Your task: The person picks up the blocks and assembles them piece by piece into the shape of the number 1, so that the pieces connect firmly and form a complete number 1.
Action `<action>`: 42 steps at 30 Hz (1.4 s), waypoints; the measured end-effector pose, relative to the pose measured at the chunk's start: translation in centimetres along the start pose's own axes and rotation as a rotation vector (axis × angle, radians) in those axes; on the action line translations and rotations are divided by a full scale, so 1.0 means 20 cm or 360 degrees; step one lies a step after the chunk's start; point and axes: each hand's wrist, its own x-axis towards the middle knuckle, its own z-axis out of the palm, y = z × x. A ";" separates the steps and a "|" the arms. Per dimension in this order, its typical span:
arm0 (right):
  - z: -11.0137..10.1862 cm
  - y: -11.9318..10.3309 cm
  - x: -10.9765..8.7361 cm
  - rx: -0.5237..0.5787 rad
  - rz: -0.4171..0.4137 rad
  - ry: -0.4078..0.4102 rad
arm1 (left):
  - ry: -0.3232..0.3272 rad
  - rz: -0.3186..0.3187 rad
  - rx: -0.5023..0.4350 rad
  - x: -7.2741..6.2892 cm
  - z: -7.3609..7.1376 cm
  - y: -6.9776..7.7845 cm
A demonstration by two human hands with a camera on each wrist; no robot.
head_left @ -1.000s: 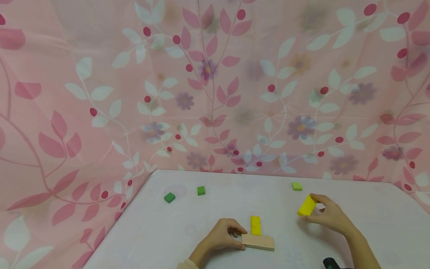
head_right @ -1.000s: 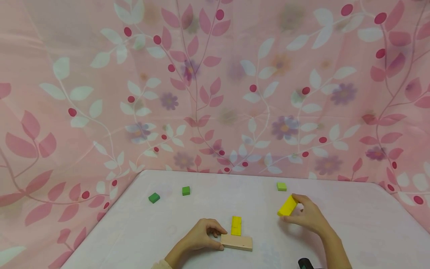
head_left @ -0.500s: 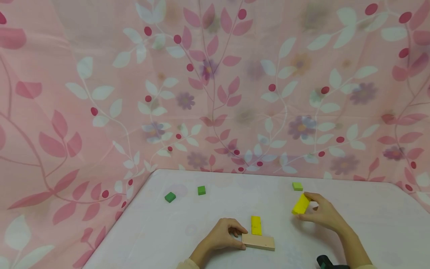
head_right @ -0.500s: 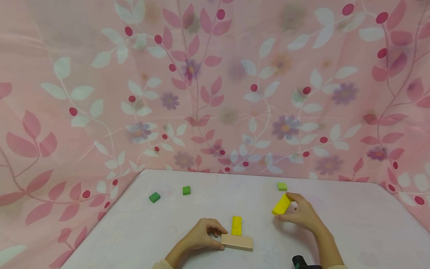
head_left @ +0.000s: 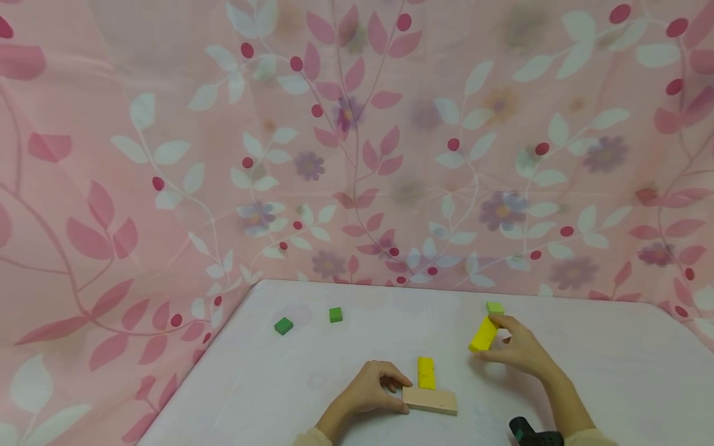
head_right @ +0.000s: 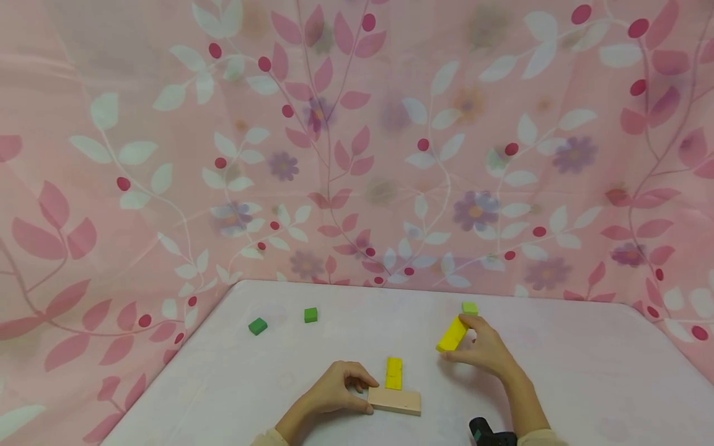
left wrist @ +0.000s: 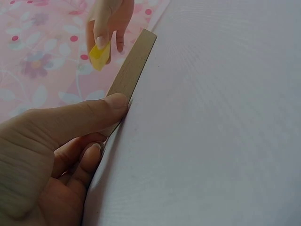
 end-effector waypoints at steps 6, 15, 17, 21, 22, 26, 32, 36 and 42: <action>0.05 -0.01 0.03 0.0017 0.0018 -0.0023 | -0.0006 -0.0009 -0.0001 0.00 0.00 0.00; 0.10 -0.03 0.07 0.0005 -0.0004 -0.0032 | 0.0000 -0.0012 0.0016 0.00 0.00 -0.01; 0.11 -0.03 0.08 0.0002 -0.0003 -0.0031 | 0.0000 -0.0015 0.0016 0.00 -0.01 -0.01; 0.13 -0.01 0.10 0.0001 -0.0007 -0.0033 | -0.0001 -0.0015 0.0014 0.00 -0.01 -0.01; 0.14 -0.01 0.10 -0.0007 -0.0006 -0.0033 | -0.0002 -0.0019 0.0011 0.00 0.00 -0.01; 0.16 0.01 0.12 -0.0057 0.0025 -0.0067 | 0.0005 -0.0037 0.0003 0.00 0.00 0.00; 0.19 0.01 0.15 -0.0049 0.0094 -0.0132 | 0.0025 -0.0059 -0.0012 -0.01 0.01 0.04; 0.22 0.02 0.17 -0.0066 0.0072 -0.0140 | 0.0022 -0.0061 -0.0025 -0.03 0.00 0.11; 0.25 0.04 0.20 -0.0125 0.0068 -0.0150 | 0.0005 -0.0052 -0.0021 0.00 0.00 0.01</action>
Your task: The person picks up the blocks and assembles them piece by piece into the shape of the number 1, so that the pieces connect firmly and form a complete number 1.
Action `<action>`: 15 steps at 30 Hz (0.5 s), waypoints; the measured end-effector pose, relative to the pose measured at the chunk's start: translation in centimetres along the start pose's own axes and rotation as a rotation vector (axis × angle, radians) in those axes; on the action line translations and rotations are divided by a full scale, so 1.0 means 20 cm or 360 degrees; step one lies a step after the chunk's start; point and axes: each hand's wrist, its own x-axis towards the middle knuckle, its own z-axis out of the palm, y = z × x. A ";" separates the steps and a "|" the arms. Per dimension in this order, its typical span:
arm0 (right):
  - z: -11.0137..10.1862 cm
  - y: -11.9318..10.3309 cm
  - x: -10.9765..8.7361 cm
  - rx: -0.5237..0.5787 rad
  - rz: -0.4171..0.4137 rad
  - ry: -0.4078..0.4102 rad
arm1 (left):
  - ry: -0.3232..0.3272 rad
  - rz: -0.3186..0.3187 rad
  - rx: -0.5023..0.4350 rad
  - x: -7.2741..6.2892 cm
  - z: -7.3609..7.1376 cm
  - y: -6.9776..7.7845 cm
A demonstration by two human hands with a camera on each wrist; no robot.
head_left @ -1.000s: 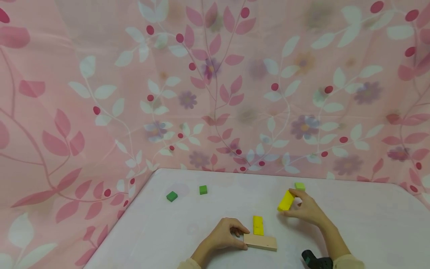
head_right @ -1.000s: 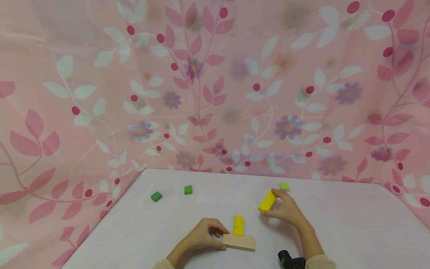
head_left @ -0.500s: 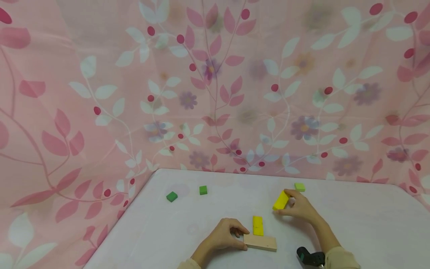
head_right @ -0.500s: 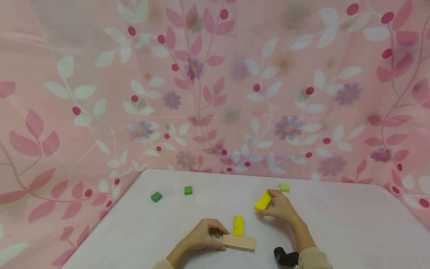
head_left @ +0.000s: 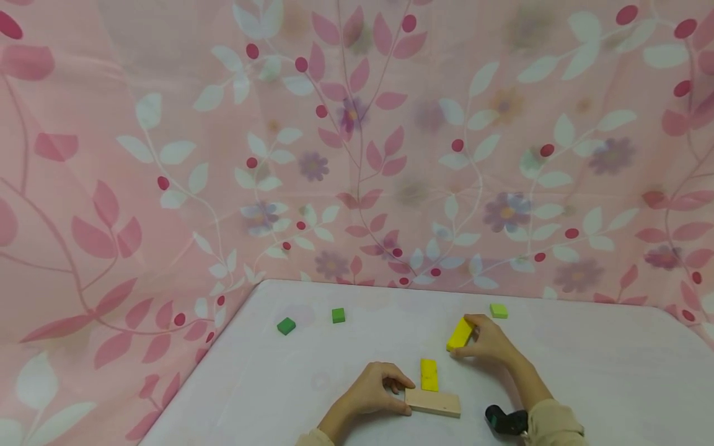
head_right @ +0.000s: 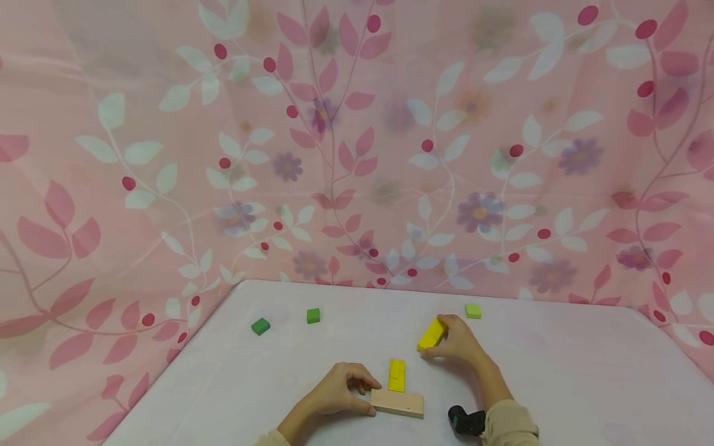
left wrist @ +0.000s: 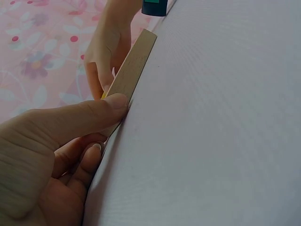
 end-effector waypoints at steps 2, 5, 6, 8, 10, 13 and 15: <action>0.01 0.00 0.01 -0.0012 0.0013 -0.0012 | -0.0007 0.0015 0.0003 0.00 0.00 0.00; 0.01 0.00 0.02 -0.0024 0.0027 -0.0040 | -0.0011 0.0034 0.0005 0.00 -0.01 -0.01; 0.01 -0.01 0.03 -0.0024 0.0032 -0.0049 | -0.0012 0.0024 0.0004 0.00 -0.01 -0.01; 0.01 -0.01 0.04 -0.0030 0.0038 -0.0072 | -0.0011 0.0018 0.0006 0.00 -0.01 0.00; 0.01 -0.02 0.05 -0.0038 0.0040 -0.0104 | -0.0009 0.0018 0.0013 0.00 0.00 0.00; 0.01 -0.03 0.07 -0.0024 0.0037 -0.0161 | -0.0004 0.0006 0.0019 0.00 0.00 0.01; 0.00 -0.04 0.08 -0.0002 0.0029 -0.0200 | 0.0001 0.0000 0.0018 0.00 0.00 0.01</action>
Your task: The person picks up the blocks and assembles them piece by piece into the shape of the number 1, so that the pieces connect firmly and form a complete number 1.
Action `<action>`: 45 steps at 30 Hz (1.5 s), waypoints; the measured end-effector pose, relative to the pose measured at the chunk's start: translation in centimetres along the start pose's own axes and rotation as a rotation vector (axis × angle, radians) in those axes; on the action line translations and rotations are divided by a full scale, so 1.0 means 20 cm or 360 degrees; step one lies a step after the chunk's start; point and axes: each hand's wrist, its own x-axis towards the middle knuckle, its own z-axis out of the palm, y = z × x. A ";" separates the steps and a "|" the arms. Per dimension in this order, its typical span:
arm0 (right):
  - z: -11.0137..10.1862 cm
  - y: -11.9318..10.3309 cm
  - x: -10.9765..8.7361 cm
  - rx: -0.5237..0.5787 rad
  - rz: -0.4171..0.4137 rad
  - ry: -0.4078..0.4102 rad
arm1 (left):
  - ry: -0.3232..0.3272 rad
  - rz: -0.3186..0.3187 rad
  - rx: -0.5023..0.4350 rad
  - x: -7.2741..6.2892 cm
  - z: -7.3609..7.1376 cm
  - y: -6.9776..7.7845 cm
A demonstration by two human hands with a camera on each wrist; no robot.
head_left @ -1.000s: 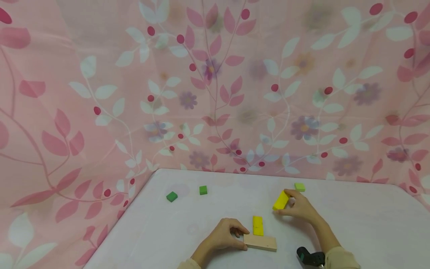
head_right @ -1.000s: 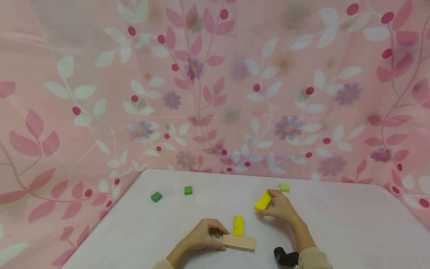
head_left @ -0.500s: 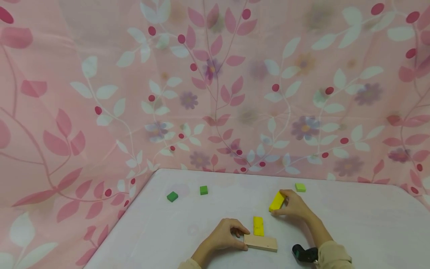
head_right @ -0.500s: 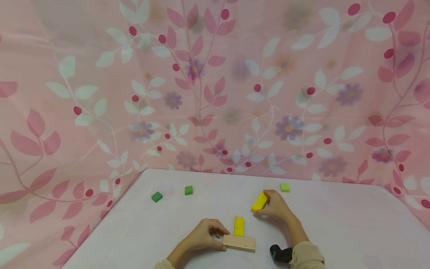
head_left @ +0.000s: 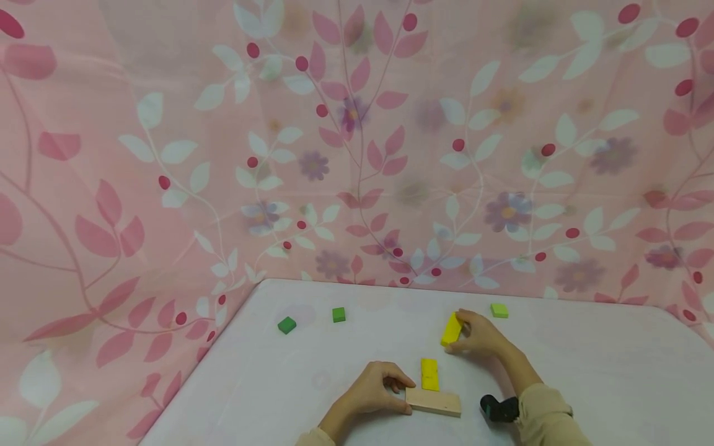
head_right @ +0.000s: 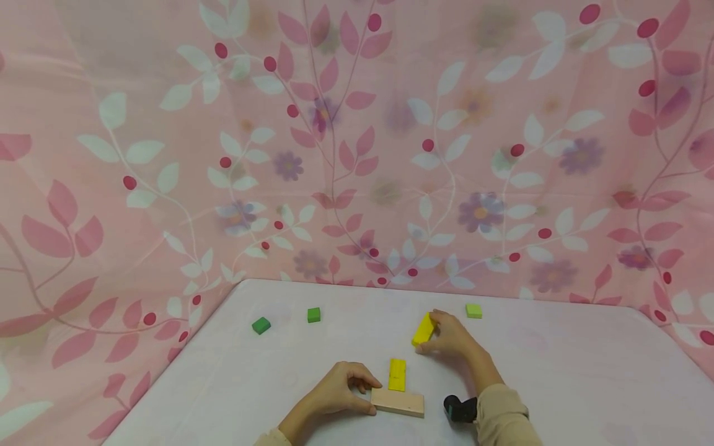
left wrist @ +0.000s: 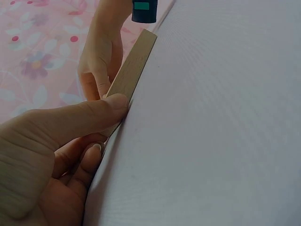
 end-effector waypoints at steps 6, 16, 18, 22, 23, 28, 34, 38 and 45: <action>0.00 -0.03 0.02 0.0074 -0.0012 -0.0064 | -0.0001 0.0009 -0.0003 0.00 0.00 0.00; 0.02 -0.05 0.07 0.0174 -0.0107 -0.0182 | -0.0006 0.0007 -0.0010 0.00 0.00 -0.01; 0.02 -0.05 0.08 0.0201 -0.0141 -0.0216 | -0.0008 0.0007 -0.0012 0.00 0.00 -0.01; 0.03 -0.06 0.09 0.0186 -0.0188 -0.0255 | -0.0016 0.0011 -0.0014 0.01 0.00 -0.02; 0.03 -0.06 0.09 0.0179 -0.0198 -0.0258 | -0.0017 0.0013 -0.0013 0.01 0.00 -0.02; 0.03 -0.07 0.10 0.0196 -0.0180 -0.0275 | -0.0013 0.0016 0.0006 0.01 0.00 -0.03; 0.04 -0.08 0.10 0.0213 -0.0176 -0.0303 | -0.0013 0.0002 0.0007 0.01 0.00 -0.02; 0.04 -0.09 0.09 0.0212 -0.0180 -0.0311 | -0.0014 0.0009 0.0011 0.01 0.00 -0.02; 0.05 -0.11 0.08 0.0212 -0.0192 -0.0306 | -0.0026 0.0022 0.0019 0.01 0.00 -0.02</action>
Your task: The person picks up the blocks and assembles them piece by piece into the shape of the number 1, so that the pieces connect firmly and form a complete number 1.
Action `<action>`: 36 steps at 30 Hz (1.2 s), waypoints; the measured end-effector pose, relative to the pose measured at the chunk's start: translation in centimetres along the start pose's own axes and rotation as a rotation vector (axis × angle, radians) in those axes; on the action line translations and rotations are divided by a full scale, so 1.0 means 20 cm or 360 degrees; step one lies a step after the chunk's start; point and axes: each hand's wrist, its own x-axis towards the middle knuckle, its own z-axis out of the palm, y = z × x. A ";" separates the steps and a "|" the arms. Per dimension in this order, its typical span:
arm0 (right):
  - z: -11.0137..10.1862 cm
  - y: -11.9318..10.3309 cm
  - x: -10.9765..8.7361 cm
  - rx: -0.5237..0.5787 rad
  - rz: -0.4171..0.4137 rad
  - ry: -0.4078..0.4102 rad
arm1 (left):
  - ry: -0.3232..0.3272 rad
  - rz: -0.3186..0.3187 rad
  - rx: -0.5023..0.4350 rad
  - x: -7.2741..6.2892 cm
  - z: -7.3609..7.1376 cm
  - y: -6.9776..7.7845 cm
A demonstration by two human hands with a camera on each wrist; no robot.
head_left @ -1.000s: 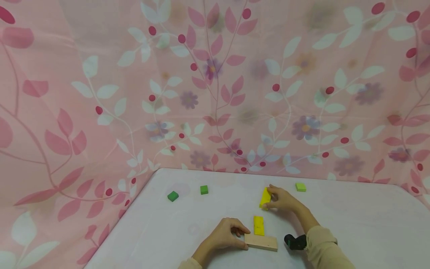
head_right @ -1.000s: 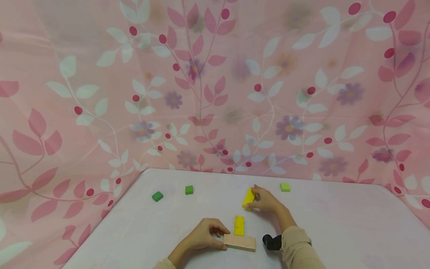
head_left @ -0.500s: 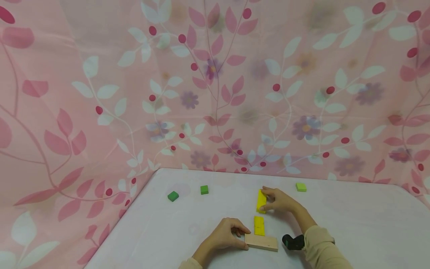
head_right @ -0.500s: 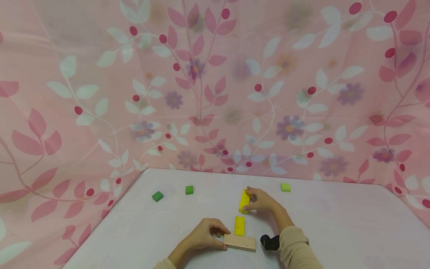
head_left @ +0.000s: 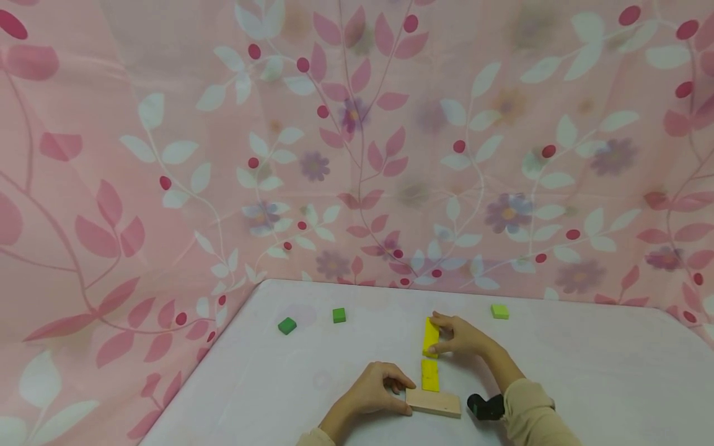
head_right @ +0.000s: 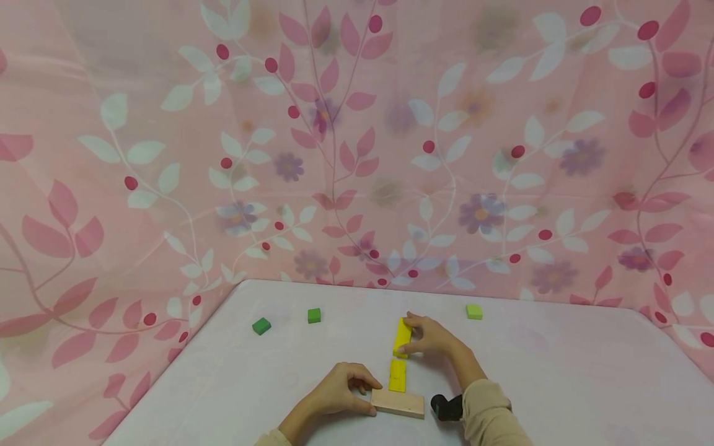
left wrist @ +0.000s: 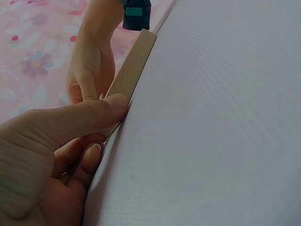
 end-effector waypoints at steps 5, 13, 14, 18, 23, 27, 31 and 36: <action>0.00 -0.01 0.00 0.0020 -0.0057 -0.0030 | 0.0003 0.0006 0.0002 0.00 0.00 0.00; 0.02 -0.02 -0.01 0.0037 -0.0105 -0.0028 | 0.0008 0.0002 0.0004 0.00 0.00 0.00; 0.02 -0.02 -0.01 0.0044 -0.0103 -0.0028 | 0.0010 -0.0001 0.0005 0.00 0.00 0.00; 0.02 -0.03 -0.02 0.0063 -0.0103 -0.0044 | 0.0015 -0.0007 0.0004 0.00 0.00 0.00; 0.02 -0.03 -0.02 0.0042 -0.0123 -0.0051 | 0.0019 0.0000 0.0002 0.00 0.00 -0.01; 0.03 -0.04 -0.02 0.0039 -0.0132 -0.0040 | 0.0021 0.0011 0.0009 0.00 0.00 -0.01; 0.04 -0.04 -0.02 0.0021 -0.0127 -0.0006 | 0.0018 0.0010 0.0014 0.00 0.00 -0.01; 0.07 -0.03 0.00 -0.0123 -0.0153 0.0107 | 0.0019 0.0004 0.0012 0.00 0.00 0.00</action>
